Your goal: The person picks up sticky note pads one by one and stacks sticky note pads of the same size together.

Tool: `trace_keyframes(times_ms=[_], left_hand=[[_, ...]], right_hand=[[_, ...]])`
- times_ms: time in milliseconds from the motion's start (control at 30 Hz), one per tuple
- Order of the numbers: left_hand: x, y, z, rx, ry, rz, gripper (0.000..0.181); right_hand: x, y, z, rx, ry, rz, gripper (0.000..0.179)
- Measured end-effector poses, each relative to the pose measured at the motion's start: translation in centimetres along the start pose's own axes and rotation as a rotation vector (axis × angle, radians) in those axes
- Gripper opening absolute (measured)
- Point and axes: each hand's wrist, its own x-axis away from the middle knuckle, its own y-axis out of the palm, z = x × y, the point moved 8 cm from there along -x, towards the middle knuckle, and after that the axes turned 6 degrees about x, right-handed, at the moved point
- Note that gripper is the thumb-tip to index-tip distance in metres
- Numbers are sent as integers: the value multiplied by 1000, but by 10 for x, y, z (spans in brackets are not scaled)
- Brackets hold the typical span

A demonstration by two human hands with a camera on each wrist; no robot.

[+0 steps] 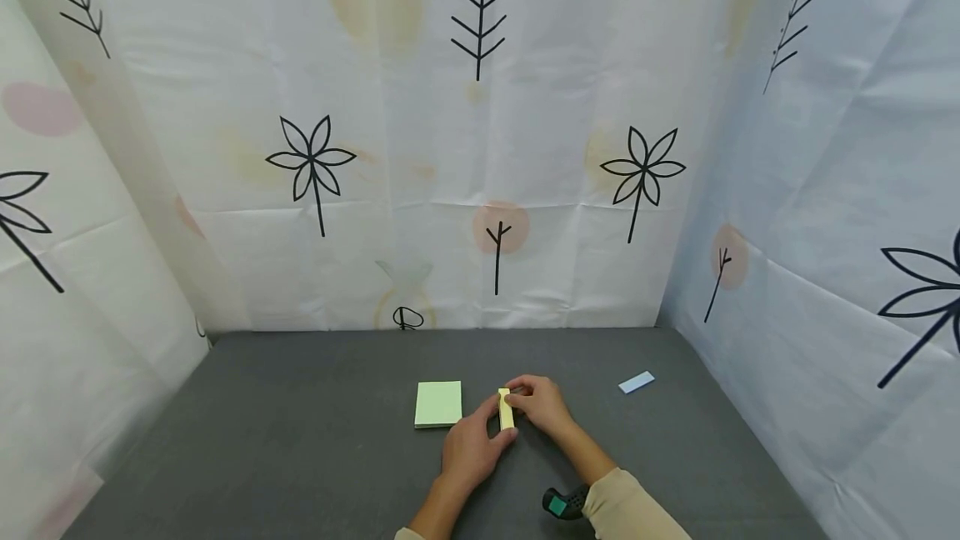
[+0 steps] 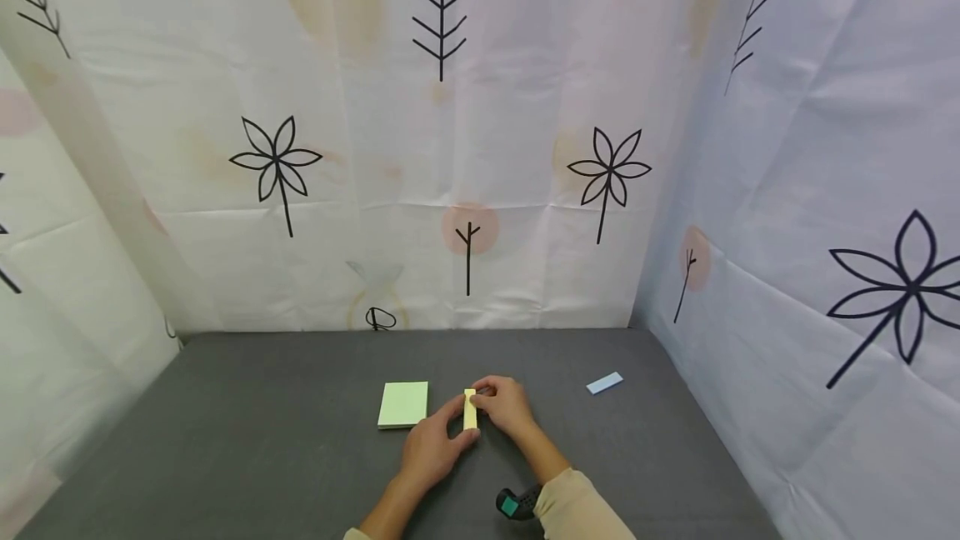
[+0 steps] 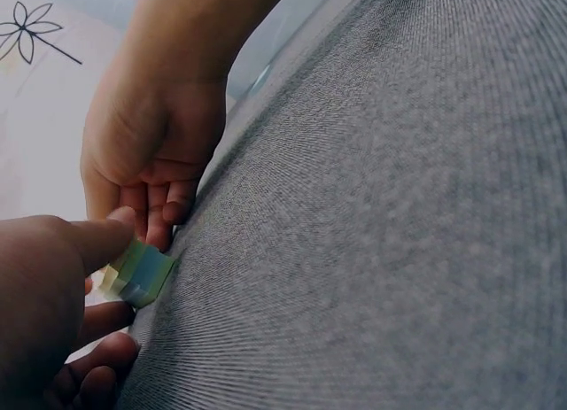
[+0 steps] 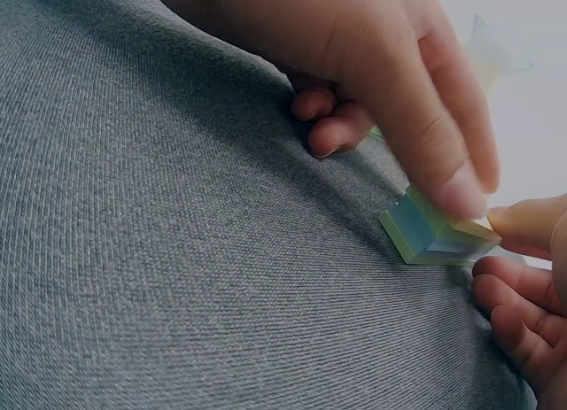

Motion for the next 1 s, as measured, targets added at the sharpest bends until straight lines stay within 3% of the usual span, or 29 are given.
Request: trace_keyframes(times_ms=[367,633,833,1000], left_hand=[[-1,-1,2,-62,-40,47,43],[-3,2,0,-73,-65,35,43],[-3,3,-1,-72,-75,51,44],[-3,3,-2,-74,-74,62,43]], right_hand=[[0,1,0,-3,5,-5,16],[0,-2,4,-7,28,13,20],[1,-16,1,-50,-6,103,20],[2,-36,1,8,-73,226,20]])
